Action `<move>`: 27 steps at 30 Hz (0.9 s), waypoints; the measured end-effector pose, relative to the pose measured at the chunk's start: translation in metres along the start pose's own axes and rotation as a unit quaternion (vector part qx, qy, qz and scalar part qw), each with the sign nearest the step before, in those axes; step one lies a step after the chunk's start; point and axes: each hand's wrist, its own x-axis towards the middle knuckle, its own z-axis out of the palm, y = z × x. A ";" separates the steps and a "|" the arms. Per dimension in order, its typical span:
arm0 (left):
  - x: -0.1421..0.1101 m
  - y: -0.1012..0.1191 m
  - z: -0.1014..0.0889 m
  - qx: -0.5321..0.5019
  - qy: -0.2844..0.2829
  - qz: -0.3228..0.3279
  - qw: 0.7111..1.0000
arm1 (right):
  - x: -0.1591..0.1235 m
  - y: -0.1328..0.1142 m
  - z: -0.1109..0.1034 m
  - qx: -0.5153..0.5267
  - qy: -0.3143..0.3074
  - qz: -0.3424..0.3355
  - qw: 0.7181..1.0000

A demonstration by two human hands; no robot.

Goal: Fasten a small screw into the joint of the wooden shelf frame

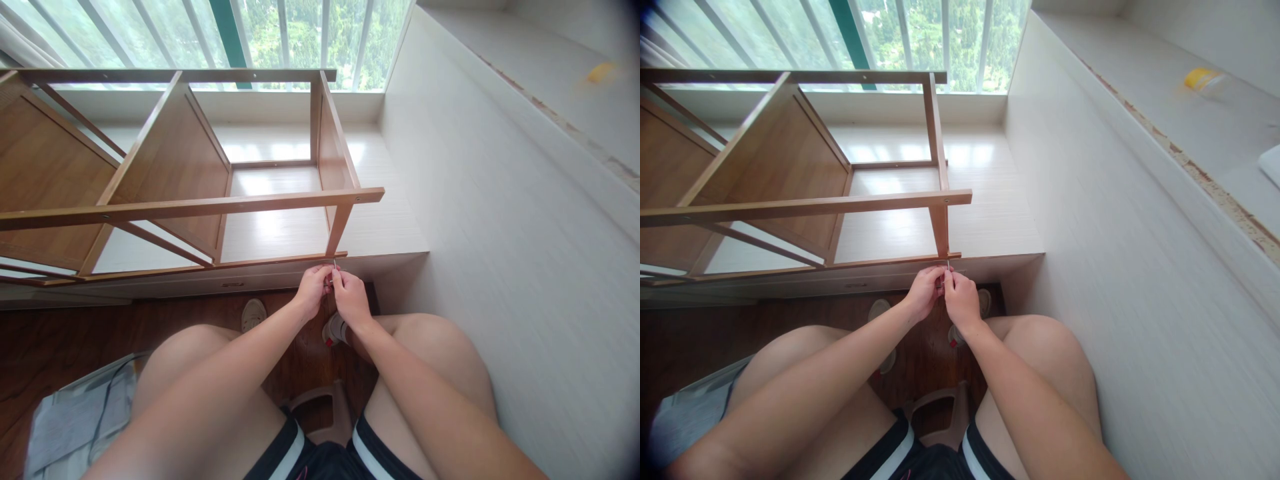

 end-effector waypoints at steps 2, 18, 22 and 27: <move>0.000 0.000 -0.001 -0.001 -0.003 0.000 1.000 | 0.000 0.001 0.001 -0.014 0.000 0.000 1.000; 0.001 0.004 0.000 0.010 -0.016 -0.015 1.000 | 0.000 0.000 0.007 0.357 -0.113 0.164 0.913; 0.000 0.004 -0.001 0.027 -0.009 -0.011 1.000 | -0.002 -0.003 0.004 0.559 -0.212 0.234 0.767; -0.001 0.005 0.000 0.031 -0.015 -0.012 0.999 | 0.000 -0.010 -0.002 0.611 -0.236 0.252 0.712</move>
